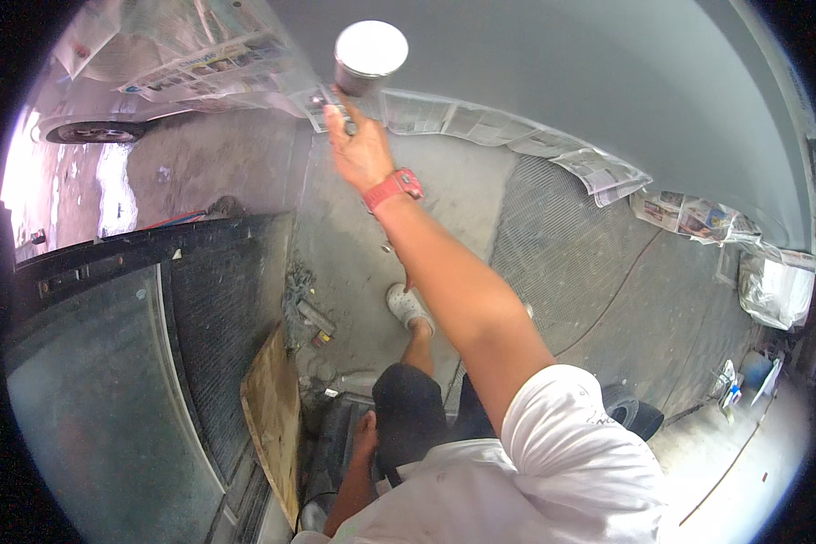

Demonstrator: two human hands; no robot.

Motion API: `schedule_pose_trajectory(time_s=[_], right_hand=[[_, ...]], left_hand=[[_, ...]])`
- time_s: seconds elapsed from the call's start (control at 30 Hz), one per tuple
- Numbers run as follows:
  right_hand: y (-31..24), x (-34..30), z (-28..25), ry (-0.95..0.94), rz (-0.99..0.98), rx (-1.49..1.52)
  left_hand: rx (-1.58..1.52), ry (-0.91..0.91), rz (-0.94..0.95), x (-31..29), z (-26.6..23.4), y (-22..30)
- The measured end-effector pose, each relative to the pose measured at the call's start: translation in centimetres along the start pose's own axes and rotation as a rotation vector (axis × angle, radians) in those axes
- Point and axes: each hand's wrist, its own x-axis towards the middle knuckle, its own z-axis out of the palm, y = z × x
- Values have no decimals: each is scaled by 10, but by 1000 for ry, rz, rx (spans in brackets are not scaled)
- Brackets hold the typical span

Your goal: The person spray paints a car bumper with a spray gun, then uses a small piece of tape to remove a paint defect from the surface. The bumper is masked with newspaper and plastic sheeting.

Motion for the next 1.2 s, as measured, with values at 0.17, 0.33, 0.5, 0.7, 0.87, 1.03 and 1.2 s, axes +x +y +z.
schedule_pose_trajectory(time_s=[0.17,0.33,0.5,0.7,0.87,1.03,1.2], right_hand=[[16,-31,-90,198,-27,-208],[17,-81,-205,328,24,-227],[27,-120,-324,432,96,-267],[54,-158,-455,533,131,-240],[70,-189,-558,616,104,-210],[91,-213,-656,693,162,-222],[101,-234,-740,779,223,-172]], left_hand=[[54,-29,142,22,9,-14],[104,-89,260,35,20,-4],[196,-26,345,38,36,-9],[263,17,219,-2,97,15],[407,40,276,-25,153,39],[524,72,308,-80,227,87],[495,14,338,-85,265,88]])
